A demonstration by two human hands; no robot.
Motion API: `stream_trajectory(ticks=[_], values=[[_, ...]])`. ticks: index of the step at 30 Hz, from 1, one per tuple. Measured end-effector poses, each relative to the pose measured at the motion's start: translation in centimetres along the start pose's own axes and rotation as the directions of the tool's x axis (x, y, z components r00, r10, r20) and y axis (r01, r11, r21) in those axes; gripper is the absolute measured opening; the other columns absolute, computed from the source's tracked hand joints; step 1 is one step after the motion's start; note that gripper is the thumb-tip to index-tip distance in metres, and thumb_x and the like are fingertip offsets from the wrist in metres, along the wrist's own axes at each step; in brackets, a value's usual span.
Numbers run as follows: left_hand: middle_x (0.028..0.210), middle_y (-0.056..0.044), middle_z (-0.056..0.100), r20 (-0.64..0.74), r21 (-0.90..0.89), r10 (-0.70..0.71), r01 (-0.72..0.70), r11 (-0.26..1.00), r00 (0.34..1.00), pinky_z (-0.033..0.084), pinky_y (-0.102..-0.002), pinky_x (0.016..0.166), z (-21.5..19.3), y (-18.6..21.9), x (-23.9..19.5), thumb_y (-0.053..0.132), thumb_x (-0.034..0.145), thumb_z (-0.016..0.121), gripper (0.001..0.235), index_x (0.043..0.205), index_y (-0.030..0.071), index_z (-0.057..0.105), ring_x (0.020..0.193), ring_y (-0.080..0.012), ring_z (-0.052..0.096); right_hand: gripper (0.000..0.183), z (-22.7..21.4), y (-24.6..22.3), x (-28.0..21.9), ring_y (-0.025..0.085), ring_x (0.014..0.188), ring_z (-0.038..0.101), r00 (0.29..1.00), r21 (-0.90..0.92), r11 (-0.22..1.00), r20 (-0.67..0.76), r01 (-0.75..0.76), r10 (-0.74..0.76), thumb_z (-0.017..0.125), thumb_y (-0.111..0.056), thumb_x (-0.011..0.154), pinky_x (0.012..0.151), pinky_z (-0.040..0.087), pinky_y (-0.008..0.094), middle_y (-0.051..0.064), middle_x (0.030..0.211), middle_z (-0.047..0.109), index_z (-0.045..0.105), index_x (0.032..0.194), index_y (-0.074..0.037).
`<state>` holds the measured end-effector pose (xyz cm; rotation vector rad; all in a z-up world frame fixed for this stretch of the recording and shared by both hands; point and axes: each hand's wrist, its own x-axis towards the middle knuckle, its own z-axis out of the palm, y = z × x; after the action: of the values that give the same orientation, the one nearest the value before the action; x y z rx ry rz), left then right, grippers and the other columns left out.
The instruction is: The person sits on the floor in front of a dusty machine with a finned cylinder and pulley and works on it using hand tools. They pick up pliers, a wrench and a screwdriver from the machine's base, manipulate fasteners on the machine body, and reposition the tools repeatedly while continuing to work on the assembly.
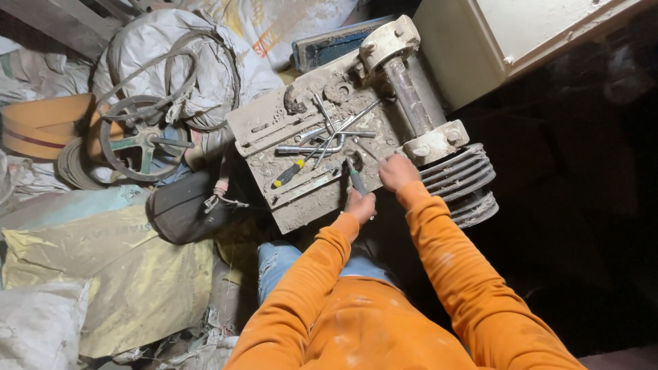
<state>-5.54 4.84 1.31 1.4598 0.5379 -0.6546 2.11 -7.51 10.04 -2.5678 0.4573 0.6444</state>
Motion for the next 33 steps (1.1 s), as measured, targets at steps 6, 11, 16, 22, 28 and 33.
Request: stream_trajectory(ticks=[6,11,16,22,28,33], values=[[0.074,-0.016,0.063,0.004,0.069,0.003,-0.003,0.998,1.0,0.054,-0.039,0.053,-0.3,1.9,-1.4,0.017,0.084,0.058,0.05,0.124,-0.01,0.046,0.052,-0.0238,0.063,0.022,-2.0,2.9,0.5,0.044,0.092,0.071,0.973,-0.411,0.89,-0.026,0.197,-0.228,0.055,-0.016,0.094,0.078,0.056,0.055,0.023,0.096,0.074,0.075,0.101,-0.008],[0.07,-0.017,0.064,-0.002,0.042,-0.005,0.005,0.999,1.0,0.054,-0.039,0.053,-0.1,0.9,-0.5,0.016,0.086,0.058,0.042,0.116,-0.012,0.049,0.052,-0.0246,0.065,0.018,-3.4,1.0,2.3,0.04,0.089,0.073,0.934,-0.548,0.772,0.053,0.324,-0.354,0.06,-0.013,0.088,0.077,0.058,0.05,0.02,0.094,0.074,0.077,0.089,-0.005],[0.07,-0.015,0.062,0.01,0.024,-0.015,0.015,1.0,1.0,0.054,-0.039,0.053,-0.4,1.7,-1.2,0.016,0.085,0.056,0.042,0.118,-0.008,0.046,0.052,-0.0252,0.064,0.015,-4.1,-1.2,3.3,0.039,0.086,0.074,0.864,-0.609,0.648,0.135,0.458,-0.485,0.062,-0.011,0.085,0.072,0.059,0.047,0.019,0.09,0.075,0.076,0.084,-0.006],[0.073,-0.019,0.065,-0.001,0.043,-0.041,0.041,0.998,0.999,0.056,-0.04,0.056,0.0,1.0,-0.6,0.016,0.086,0.056,0.057,0.131,-0.013,0.038,0.055,-0.0265,0.066,0.012,-4.1,-2.0,3.4,0.039,0.082,0.074,0.815,-0.628,0.572,0.185,0.528,-0.55,0.064,-0.008,0.082,0.071,0.059,0.046,0.019,0.086,0.074,0.076,0.08,-0.005],[0.087,-0.025,0.07,-0.049,0.126,0.024,-0.018,0.992,0.998,0.056,-0.038,0.07,1.4,-6.4,4.7,0.019,0.088,0.058,0.072,0.143,-0.015,0.027,0.069,-0.03,0.072,0.013,-2.1,-2.7,2.5,0.04,0.079,0.074,0.814,-0.569,0.608,0.213,0.553,-0.541,0.063,-0.007,0.082,0.07,0.06,0.047,0.021,0.086,0.073,0.075,0.081,-0.002],[0.105,-0.029,0.065,-0.066,0.088,0.012,-0.006,0.996,0.998,0.053,-0.047,0.079,1.1,-2.4,1.9,0.021,0.082,0.056,0.065,0.137,-0.01,0.039,0.089,-0.0401,0.066,0.014,1.7,-0.9,1.2,0.041,0.081,0.073,0.827,-0.443,0.718,0.108,0.537,-0.552,0.061,-0.006,0.083,0.073,0.06,0.048,0.024,0.084,0.073,0.075,0.081,-0.002]])
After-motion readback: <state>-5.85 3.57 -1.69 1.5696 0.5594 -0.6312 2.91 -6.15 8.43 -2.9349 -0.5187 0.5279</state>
